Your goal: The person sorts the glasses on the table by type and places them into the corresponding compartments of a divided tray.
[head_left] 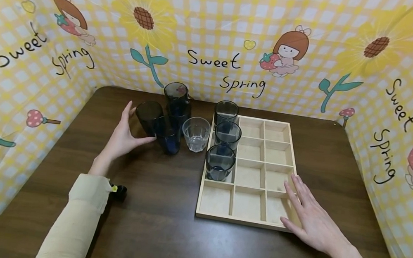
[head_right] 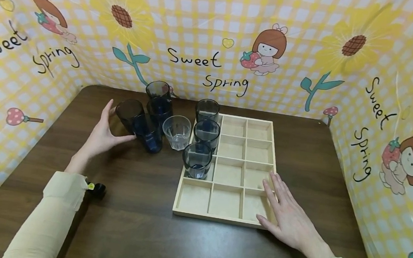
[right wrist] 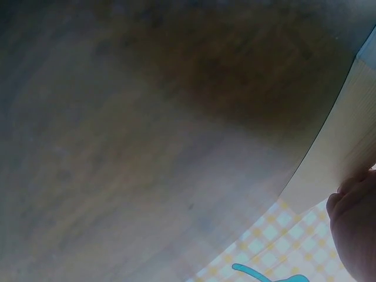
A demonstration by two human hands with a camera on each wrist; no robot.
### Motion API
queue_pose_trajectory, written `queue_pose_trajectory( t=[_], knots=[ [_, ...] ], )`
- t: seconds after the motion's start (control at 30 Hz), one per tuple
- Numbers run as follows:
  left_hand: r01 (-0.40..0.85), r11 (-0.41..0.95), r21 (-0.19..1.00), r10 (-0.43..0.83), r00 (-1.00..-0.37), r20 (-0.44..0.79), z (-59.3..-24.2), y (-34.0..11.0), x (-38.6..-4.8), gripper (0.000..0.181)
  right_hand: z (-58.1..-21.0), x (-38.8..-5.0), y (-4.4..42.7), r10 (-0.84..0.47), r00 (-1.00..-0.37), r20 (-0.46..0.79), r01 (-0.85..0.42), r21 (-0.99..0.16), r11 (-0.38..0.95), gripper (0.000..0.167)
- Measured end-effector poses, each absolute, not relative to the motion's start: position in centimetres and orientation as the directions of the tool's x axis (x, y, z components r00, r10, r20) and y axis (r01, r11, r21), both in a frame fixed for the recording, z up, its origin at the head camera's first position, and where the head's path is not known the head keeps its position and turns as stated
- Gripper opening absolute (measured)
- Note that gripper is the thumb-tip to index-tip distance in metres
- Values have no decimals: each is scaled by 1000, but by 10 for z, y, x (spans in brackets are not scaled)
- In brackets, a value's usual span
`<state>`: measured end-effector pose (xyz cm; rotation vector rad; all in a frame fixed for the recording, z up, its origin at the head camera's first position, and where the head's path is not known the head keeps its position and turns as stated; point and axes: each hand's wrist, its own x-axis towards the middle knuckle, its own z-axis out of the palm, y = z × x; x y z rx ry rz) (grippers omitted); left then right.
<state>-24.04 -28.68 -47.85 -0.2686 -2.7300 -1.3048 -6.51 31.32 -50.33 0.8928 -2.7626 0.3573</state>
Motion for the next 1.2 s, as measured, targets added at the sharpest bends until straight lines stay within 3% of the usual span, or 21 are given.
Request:
queue_pose_trajectory(
  t=[0.1, 0.27, 0.47, 0.83, 1.1, 1.2],
  knots=[
    [187, 522, 832, 160, -980, 119, -481, -289, -244, 133, -504, -66, 313, -548, -788, 283, -602, -161, 782, 91],
    [172, 251, 952, 300, -950, 93, -483, -293, -258, 130, -502, -68, 312, -546, -792, 273, -598, -165, 784, 91],
    [154, 39, 987, 390, -912, 127, -485, -297, -270, 124, -499, -69, 312, -534, -812, 237, -576, -177, 798, 92],
    [205, -23, 979, 282, -938, 203, -488, -281, -270, 110, -500, -62, 311, -506, -837, 208, -543, -211, 813, 96],
    [164, 2, 986, 195, -968, 160, -485, -278, -266, 106, -500, -63, 310, -504, -834, 223, -546, -212, 810, 96],
    [176, -46, 983, 154, -971, 181, -484, -278, -263, 108, -500, -64, 311, -509, -827, 238, -555, -211, 804, 95]
  ],
)
